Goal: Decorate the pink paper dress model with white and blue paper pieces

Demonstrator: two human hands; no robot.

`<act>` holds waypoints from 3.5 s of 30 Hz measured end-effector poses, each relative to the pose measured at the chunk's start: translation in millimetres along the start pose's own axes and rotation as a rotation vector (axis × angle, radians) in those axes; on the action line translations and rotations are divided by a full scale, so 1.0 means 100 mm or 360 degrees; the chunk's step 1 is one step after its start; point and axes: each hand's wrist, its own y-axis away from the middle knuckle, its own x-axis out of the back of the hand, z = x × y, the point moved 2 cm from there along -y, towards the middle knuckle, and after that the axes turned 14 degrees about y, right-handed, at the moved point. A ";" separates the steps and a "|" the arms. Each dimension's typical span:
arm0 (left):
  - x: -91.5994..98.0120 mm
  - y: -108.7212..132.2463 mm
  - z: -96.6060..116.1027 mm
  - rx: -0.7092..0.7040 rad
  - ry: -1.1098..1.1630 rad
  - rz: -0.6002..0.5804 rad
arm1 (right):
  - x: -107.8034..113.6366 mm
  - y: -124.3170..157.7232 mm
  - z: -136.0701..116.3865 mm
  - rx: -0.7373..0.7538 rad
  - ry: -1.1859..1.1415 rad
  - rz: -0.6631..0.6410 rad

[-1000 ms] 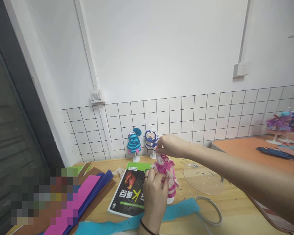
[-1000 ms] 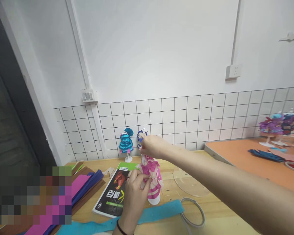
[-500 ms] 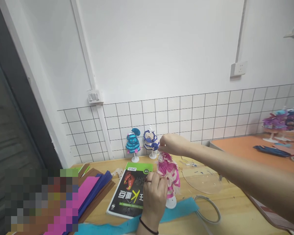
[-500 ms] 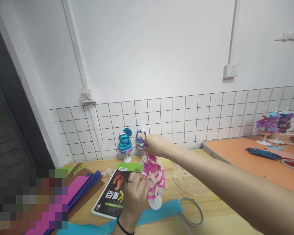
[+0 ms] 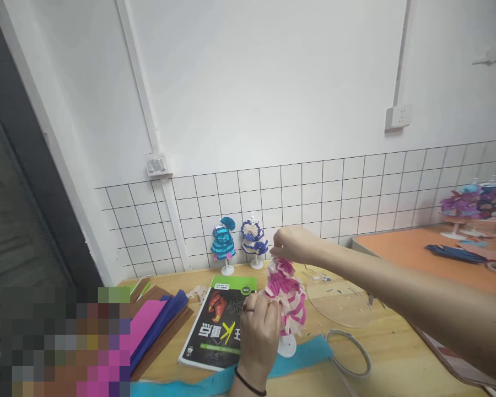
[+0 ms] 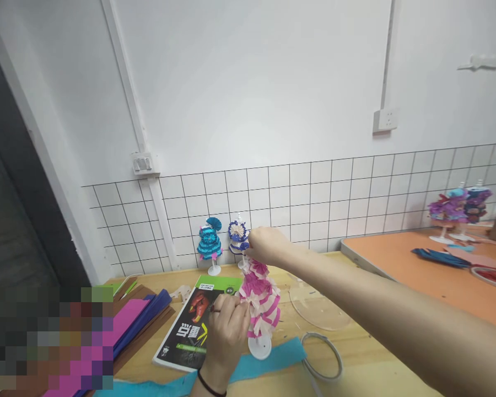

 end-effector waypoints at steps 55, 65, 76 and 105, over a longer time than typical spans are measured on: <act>-0.10 0.35 -0.66 0.1390 0.0099 -0.0619 | -0.11 -0.06 0.16 -0.0128 0.0085 -0.0043; -0.18 0.36 -0.69 0.1323 0.0150 -0.0669 | -0.08 -0.05 0.16 -0.0142 0.0073 -0.0072; -0.35 0.55 -0.64 0.1238 0.0107 -0.0834 | -0.12 -0.05 0.22 -0.0172 0.0082 -0.0050; -0.18 0.39 -0.91 0.1317 0.0379 -0.0688 | -0.09 0.00 0.20 -0.0118 0.0049 0.0005</act>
